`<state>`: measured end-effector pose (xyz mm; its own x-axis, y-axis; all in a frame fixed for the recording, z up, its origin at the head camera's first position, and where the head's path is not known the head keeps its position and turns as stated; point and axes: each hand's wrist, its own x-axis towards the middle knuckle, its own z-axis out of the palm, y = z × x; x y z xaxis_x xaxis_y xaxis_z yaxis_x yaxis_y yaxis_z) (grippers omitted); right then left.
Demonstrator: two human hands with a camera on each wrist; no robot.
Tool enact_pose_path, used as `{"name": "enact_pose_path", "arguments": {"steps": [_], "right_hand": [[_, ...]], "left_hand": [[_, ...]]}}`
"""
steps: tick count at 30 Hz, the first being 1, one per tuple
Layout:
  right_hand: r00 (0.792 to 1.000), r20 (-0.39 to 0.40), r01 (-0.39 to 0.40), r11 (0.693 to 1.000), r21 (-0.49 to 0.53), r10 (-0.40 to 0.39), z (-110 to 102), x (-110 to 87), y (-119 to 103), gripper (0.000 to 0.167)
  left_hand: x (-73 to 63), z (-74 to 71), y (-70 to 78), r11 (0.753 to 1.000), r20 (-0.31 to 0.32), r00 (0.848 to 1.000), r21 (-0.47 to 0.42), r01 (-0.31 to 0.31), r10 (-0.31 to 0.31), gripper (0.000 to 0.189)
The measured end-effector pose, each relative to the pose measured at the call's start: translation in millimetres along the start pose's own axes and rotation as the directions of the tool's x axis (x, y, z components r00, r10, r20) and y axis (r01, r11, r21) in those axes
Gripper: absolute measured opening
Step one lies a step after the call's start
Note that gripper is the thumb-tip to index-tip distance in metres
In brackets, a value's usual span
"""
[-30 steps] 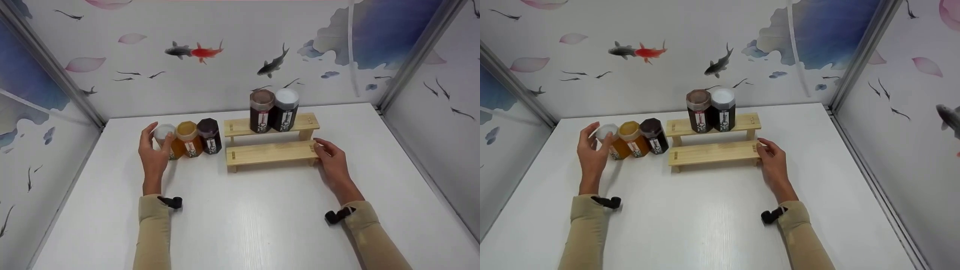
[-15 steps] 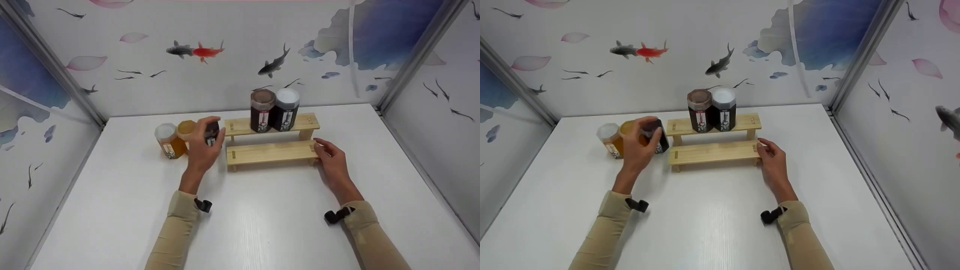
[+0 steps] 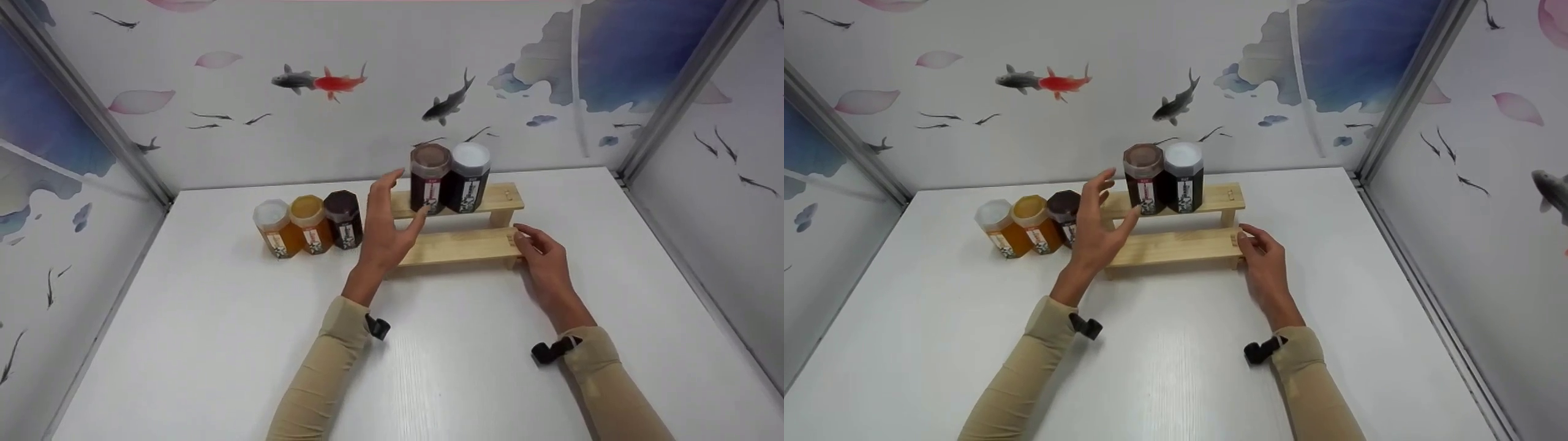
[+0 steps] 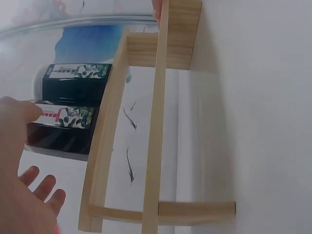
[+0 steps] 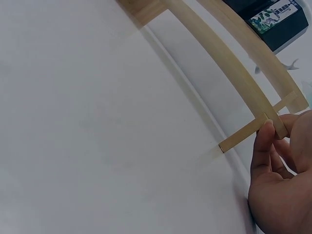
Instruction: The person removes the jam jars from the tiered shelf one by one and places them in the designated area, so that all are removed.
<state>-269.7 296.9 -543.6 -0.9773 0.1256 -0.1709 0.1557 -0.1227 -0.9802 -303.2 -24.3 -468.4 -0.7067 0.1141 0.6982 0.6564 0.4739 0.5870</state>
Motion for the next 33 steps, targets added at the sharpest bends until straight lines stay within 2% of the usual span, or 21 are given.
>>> {"name": "enact_pose_path", "arguments": {"steps": [4, 7, 11, 17, 21, 25, 30, 33], "right_hand": [[1.000, -0.008, 0.016, 1.000, -0.018, -0.016, -0.2, 0.2, -1.1, 0.062], [0.999, -0.027, 0.024, 0.998, -0.061, -0.026, 0.0, 0.3, -1.1, 0.061], [0.999, -0.037, 0.013, 0.996, -0.093, -0.016, 1.0, 0.0, -1.5, 0.058], [1.000, -0.026, -0.001, 0.996, -0.091, -0.001, 2.0, -0.7, -2.4, 0.056], [1.000, -0.030, 0.006, 0.994, -0.114, -0.009, 2.1, -1.1, -2.7, 0.057], [1.000, -0.027, 0.006, 0.995, -0.104, -0.009, 0.2, -0.3, -2.1, 0.058], [1.000, -0.011, 0.003, 0.998, -0.058, -0.004, -0.9, 0.5, -1.1, 0.058], [1.000, -0.007, 0.010, 0.999, -0.038, -0.011, -1.0, 1.3, -0.3, 0.058]], "left_hand": [[11.4, 14.3, 6.4, 1.000, 0.000, 1.000, -0.025, 0.003, -0.003, 0.074], [15.1, 23.8, 10.9, 0.998, -0.001, 0.999, -0.043, 0.035, -0.035, 0.073], [15.2, 33.6, 14.9, 0.996, -0.044, 0.996, -0.046, 0.081, -0.083, 0.072], [16.7, 42.4, 17.8, 0.995, -0.108, 0.989, -0.044, 0.094, -0.099, 0.071], [17.1, 43.3, 20.5, 0.992, -0.148, 0.981, -0.017, 0.122, -0.123, 0.068], [16.5, 40.3, 22.9, 0.992, -0.153, 0.980, -0.016, 0.122, -0.124, 0.066], [8.4, 31.4, 24.5, 0.995, -0.151, 0.983, -0.014, 0.101, -0.101, 0.064], [0.9, 24.8, 22.7, 0.998, -0.161, 0.985, -0.016, 0.065, -0.067, 0.061]]}}
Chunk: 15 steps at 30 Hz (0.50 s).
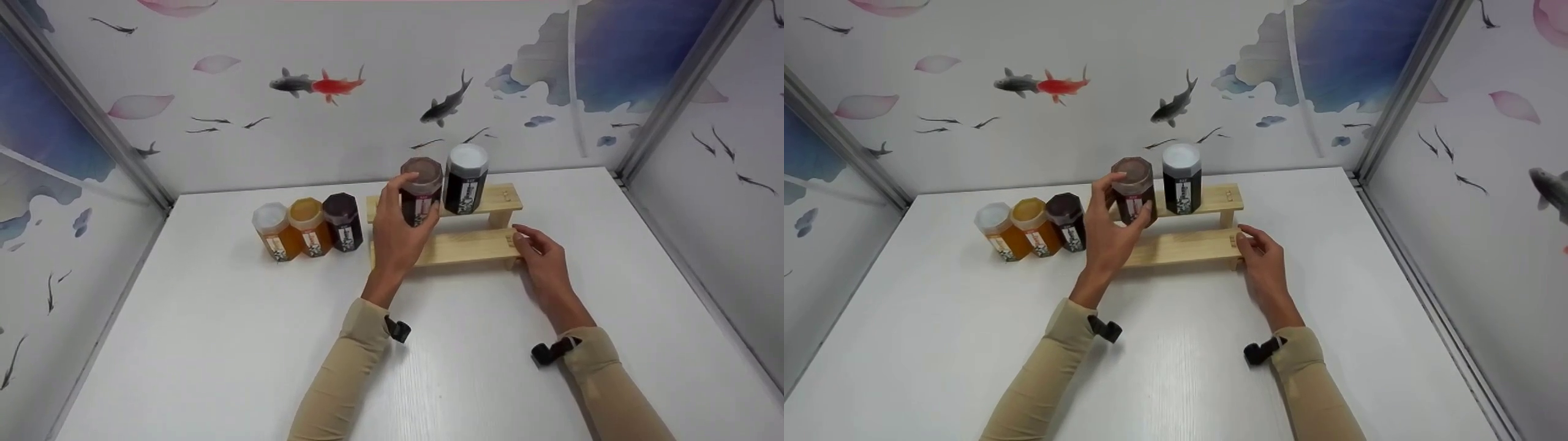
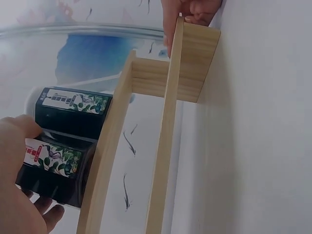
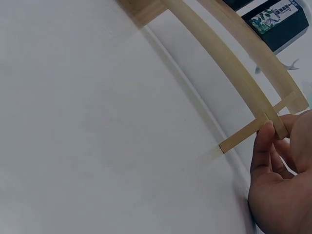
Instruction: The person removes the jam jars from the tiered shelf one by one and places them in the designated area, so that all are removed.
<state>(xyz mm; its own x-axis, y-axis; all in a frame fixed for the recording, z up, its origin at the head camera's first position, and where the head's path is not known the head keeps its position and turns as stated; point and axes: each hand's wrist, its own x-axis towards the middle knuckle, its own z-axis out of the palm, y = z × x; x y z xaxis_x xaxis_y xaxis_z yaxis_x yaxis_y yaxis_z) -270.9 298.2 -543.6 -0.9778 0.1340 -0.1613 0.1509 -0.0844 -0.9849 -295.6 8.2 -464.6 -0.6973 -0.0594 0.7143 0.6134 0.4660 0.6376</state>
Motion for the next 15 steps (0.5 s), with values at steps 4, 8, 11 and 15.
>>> {"name": "enact_pose_path", "arguments": {"steps": [4, 8, 11, 15], "right_hand": [[1.000, -0.005, 0.009, 1.000, -0.006, -0.009, 0.0, 0.9, 0.5, 0.060], [1.000, -0.007, -0.005, 1.000, 0.025, 0.005, 0.6, 1.4, 0.4, 0.061], [1.000, -0.007, -0.003, 0.999, 0.036, 0.003, 1.2, 1.5, 0.8, 0.059], [1.000, -0.007, 0.012, 1.000, 0.016, -0.012, 1.3, 1.3, 0.7, 0.057]], "left_hand": [[-8.6, -12.3, -1.2, 0.999, -0.009, 0.999, -0.013, -0.044, 0.044, 0.057], [-11.3, -24.5, -3.5, 0.997, -0.022, 0.998, -0.047, -0.055, 0.054, 0.056], [-10.2, -32.7, -8.0, 0.996, -0.039, 0.998, -0.083, -0.045, 0.041, 0.056], [-8.0, -44.8, -15.3, 0.992, -0.062, 0.998, -0.121, -0.037, 0.030, 0.061]]}}
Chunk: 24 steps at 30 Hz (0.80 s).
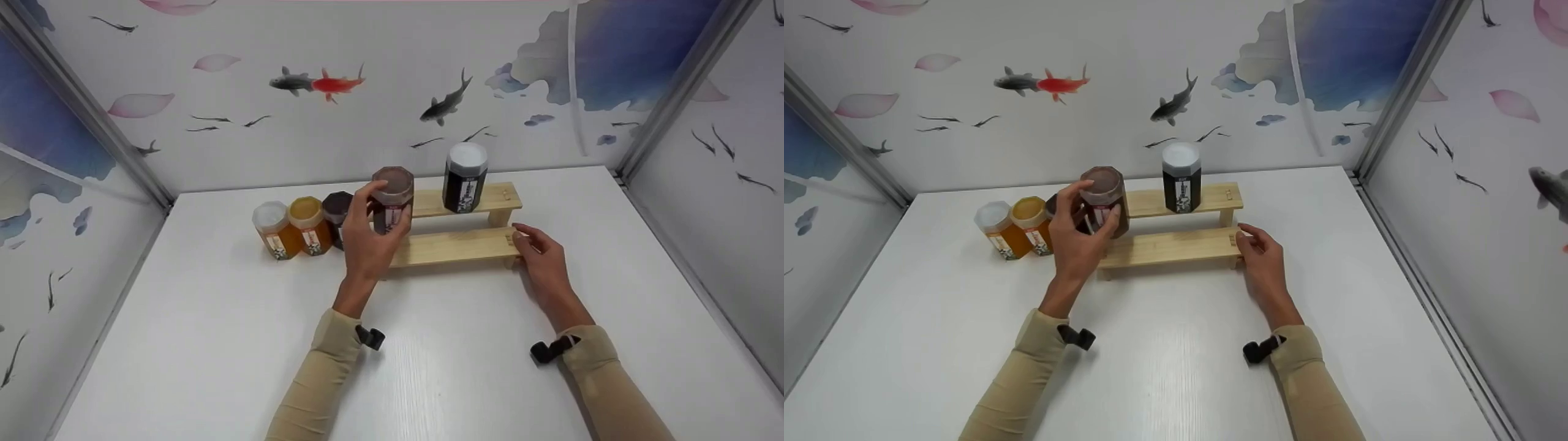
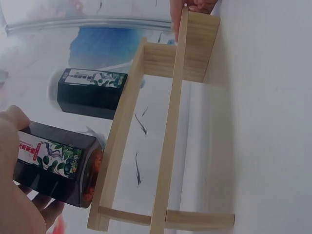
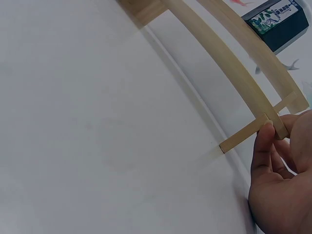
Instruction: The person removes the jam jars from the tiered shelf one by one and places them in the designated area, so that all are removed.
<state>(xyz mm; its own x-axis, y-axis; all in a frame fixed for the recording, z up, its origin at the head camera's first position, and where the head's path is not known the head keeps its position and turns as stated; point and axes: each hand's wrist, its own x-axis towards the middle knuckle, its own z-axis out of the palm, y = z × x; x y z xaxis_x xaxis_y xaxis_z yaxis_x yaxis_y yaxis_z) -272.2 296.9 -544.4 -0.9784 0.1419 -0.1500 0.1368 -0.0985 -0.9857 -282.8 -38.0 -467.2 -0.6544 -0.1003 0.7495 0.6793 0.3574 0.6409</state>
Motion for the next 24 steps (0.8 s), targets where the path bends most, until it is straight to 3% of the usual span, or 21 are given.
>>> {"name": "enact_pose_path", "arguments": {"steps": [7, 14, 18, 24], "right_hand": [[1.000, 0.005, 0.003, 1.000, -0.031, -0.003, -1.2, -0.1, 0.8, 0.057], [1.000, 0.018, -0.009, 1.000, 0.013, 0.009, -2.3, -1.2, -0.3, 0.060], [1.000, 0.014, -0.011, 0.998, 0.056, 0.010, -1.6, -1.8, -1.2, 0.063], [0.999, 0.017, -0.028, 0.997, 0.078, 0.027, -1.2, -1.7, -0.8, 0.064]], "left_hand": [[0.2, -27.1, -8.0, 0.999, -0.050, 0.998, -0.014, 0.046, -0.046, 0.080], [0.8, -51.1, -16.5, 1.000, -0.086, 0.996, -0.009, 0.017, -0.018, 0.077], [-1.8, -62.6, -22.4, 1.000, -0.069, 0.998, 0.023, 0.005, -0.003, 0.074], [-15.4, -74.1, -37.2, 0.993, -0.004, 0.999, 0.117, 0.036, -0.035, 0.073]]}}
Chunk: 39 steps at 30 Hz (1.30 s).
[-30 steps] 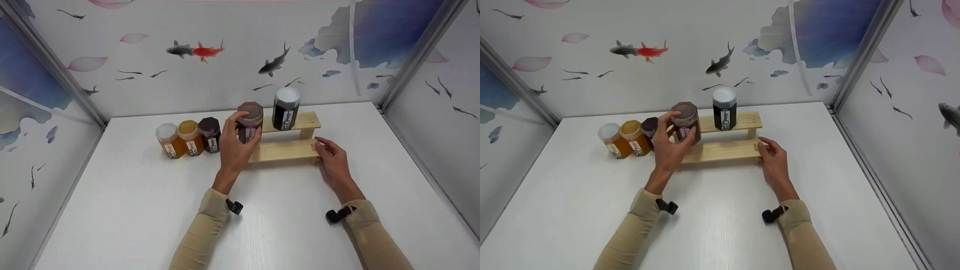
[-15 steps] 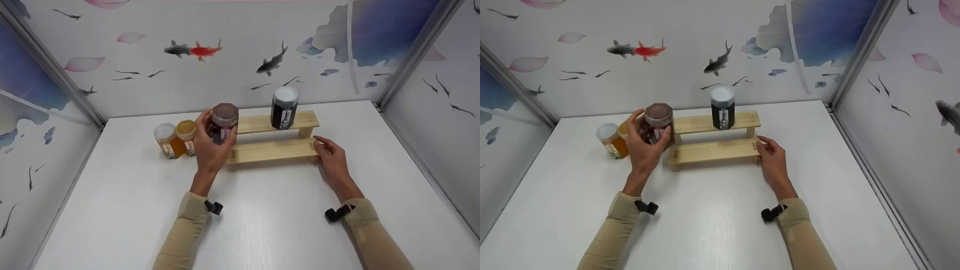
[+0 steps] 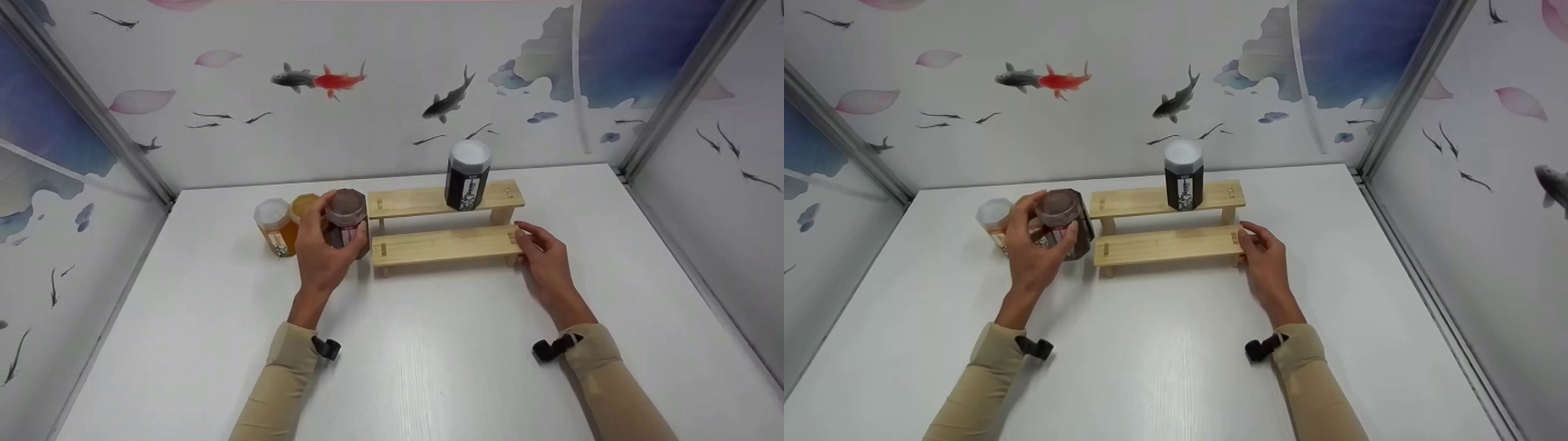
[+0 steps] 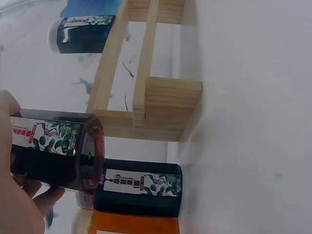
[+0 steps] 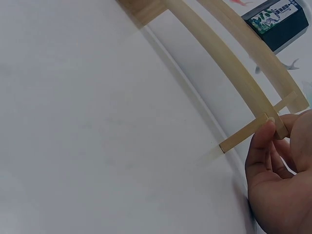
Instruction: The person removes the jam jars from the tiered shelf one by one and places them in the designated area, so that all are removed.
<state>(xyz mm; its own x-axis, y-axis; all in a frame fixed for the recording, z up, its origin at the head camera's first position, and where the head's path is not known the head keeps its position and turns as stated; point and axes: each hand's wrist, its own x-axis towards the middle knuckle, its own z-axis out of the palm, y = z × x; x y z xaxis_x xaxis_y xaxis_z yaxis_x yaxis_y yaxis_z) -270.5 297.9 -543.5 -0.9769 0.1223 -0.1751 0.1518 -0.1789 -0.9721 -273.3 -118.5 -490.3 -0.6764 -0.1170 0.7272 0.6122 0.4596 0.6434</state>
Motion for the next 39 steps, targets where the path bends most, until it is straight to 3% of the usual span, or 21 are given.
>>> {"name": "enact_pose_path", "arguments": {"steps": [10, 16, 25, 34, 39], "right_hand": [[1.000, -0.004, -0.007, 0.997, -0.074, 0.007, -0.9, -0.6, -0.7, 0.060], [1.000, 0.000, 0.006, 0.998, -0.063, -0.006, -1.4, -0.8, -0.3, 0.058], [1.000, -0.017, 0.021, 0.997, -0.075, -0.023, 0.1, -0.3, 1.2, 0.057], [0.999, -0.020, 0.039, 0.993, -0.114, -0.041, 0.3, 0.1, 1.7, 0.057], [0.999, -0.020, 0.035, 0.991, -0.129, -0.038, -0.6, 1.5, 2.2, 0.056]], "left_hand": [[-12.5, -1.4, -20.2, 0.989, 0.104, 0.992, 0.138, 0.051, -0.066, 0.073], [-14.6, -3.0, -28.2, 0.981, 0.175, 0.981, 0.186, 0.052, -0.085, 0.066], [-14.0, -10.5, -34.0, 0.983, 0.256, 0.957, 0.155, 0.098, -0.135, 0.064], [-13.0, -13.1, -34.8, 0.984, 0.289, 0.943, 0.101, 0.143, -0.167, 0.063], [-10.9, -15.9, -35.0, 0.982, 0.326, 0.927, 0.094, 0.167, -0.189, 0.065]]}}
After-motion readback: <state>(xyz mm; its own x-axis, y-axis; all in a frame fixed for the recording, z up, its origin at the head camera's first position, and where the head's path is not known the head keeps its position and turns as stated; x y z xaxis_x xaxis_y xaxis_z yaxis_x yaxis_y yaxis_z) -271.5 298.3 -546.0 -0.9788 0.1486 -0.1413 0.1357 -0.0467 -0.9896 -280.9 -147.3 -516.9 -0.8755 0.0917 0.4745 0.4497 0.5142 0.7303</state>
